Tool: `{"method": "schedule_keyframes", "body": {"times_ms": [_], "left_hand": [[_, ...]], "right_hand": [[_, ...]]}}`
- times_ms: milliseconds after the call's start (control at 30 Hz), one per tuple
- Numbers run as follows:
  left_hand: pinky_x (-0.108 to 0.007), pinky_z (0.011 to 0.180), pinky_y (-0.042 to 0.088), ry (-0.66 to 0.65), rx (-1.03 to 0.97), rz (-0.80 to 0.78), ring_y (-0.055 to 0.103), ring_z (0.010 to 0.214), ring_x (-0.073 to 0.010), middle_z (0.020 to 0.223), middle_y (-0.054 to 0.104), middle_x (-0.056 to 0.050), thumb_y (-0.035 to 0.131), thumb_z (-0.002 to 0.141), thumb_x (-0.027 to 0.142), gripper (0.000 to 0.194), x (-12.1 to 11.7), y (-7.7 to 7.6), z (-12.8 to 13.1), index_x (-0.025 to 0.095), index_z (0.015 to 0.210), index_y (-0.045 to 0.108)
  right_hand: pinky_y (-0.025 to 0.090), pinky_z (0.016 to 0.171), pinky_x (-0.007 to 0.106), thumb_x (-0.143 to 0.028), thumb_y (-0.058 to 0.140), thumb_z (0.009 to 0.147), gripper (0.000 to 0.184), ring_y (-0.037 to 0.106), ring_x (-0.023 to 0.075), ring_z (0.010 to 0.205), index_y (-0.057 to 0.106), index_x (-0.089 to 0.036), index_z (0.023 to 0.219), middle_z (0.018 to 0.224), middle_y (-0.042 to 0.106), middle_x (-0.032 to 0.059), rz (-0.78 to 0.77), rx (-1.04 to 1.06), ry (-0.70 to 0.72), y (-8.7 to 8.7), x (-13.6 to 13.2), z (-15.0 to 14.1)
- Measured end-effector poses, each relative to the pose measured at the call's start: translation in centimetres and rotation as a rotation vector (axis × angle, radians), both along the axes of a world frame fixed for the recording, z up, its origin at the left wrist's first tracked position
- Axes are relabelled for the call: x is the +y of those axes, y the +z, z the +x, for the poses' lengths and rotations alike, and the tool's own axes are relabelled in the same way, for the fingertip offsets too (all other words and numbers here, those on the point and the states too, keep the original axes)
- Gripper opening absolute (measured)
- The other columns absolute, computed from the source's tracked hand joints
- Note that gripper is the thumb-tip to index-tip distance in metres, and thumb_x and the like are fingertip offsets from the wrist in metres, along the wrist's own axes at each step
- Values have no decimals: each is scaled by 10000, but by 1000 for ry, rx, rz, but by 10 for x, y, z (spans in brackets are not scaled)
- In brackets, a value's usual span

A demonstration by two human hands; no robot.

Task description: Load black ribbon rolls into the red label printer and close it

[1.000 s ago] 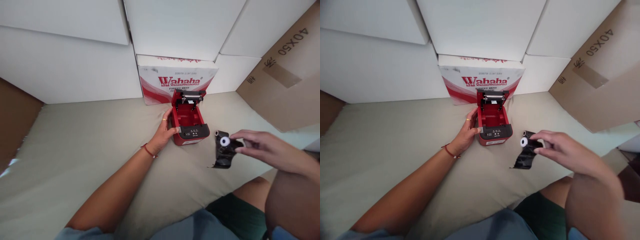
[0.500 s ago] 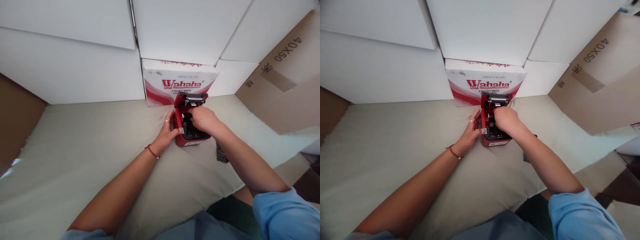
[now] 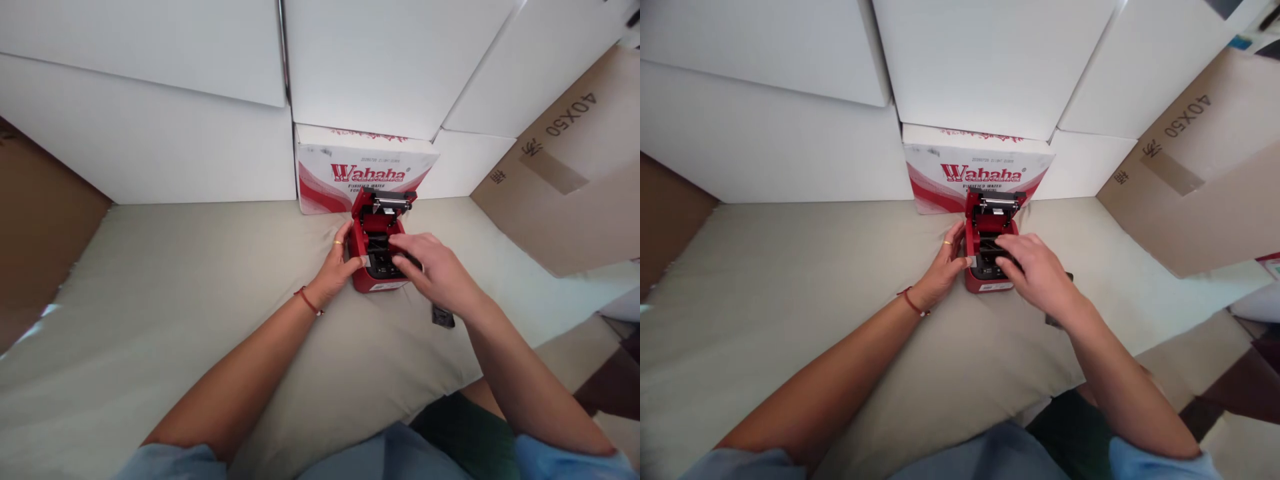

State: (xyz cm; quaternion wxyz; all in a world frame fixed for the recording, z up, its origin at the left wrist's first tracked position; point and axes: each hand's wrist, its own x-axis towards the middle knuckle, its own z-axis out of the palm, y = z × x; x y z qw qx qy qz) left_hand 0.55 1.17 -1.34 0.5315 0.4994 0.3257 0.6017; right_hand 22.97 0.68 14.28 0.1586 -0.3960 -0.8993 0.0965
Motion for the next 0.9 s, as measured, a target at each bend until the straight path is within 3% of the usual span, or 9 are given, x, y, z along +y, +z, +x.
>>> {"method": "schedule_keyframes", "body": {"times_ms": [167,267,400,467,533,667,767,833,900], "left_hand": [[-598,1481,294,60,98,44,366,1773,-362,1891,379,-120,798,934,453,942,-2,3,-2,329,1749,341],[-605,1464,319,261,281,131,405,1748,-353,1840,433,-141,744,970,368,811,-11,13,-1,307,1712,424],[-567,1320,503,602,608,495,650,1498,-309,1571,666,-122,695,980,214,522,-35,38,7,290,1495,651],[-509,1195,564,594,719,732,726,1345,-287,1341,779,-79,703,965,162,418,-46,49,15,300,1359,726],[-454,1067,557,578,826,854,777,1147,-254,1118,831,-40,701,958,129,384,-53,54,22,288,1305,744],[-430,976,509,598,958,902,778,1051,-253,1026,848,-53,706,982,130,289,-55,53,28,234,1248,754],[-430,977,490,593,978,914,768,1068,-255,1029,845,-55,714,994,131,254,-54,51,26,238,1220,758],[-432,980,481,584,981,917,763,1077,-253,1042,843,-54,721,997,131,271,-54,51,25,251,1237,755],[-434,987,476,578,985,917,758,1081,-251,1048,840,-54,726,996,125,281,-55,51,24,255,1244,752]], "right_hand": [[444,1385,641,-315,589,1168,522,540,313,1676,600,-219,1681,1765,603,153,44,-60,67,-37,-49,27],[427,1404,619,-256,568,1162,568,498,291,1706,542,-210,1728,1791,568,157,80,-76,33,-50,-61,25],[424,1406,622,-207,560,1147,586,502,290,1704,534,-193,1732,1790,564,164,114,-84,9,-54,-65,22],[416,1407,632,-213,568,1146,560,525,299,1688,567,-185,1705,1779,578,164,101,-62,13,-53,-65,24],[418,1404,632,-268,593,1153,485,589,306,1638,645,-213,1633,1731,640,146,50,11,37,-48,-61,28],[546,1308,516,-459,577,1188,350,797,266,1368,805,-279,1383,1451,849,82,-36,333,-24,-25,-23,31],[540,1294,499,-611,504,1192,501,736,285,1456,780,-279,1446,1531,803,94,93,475,-213,-4,37,14],[500,1315,522,-726,422,1181,642,659,313,1542,752,-267,1486,1604,750,113,176,443,-241,6,81,-5],[530,1252,501,-788,316,1177,749,706,319,1451,789,-246,1386,1484,803,125,163,368,-219,12,112,-25]]}}
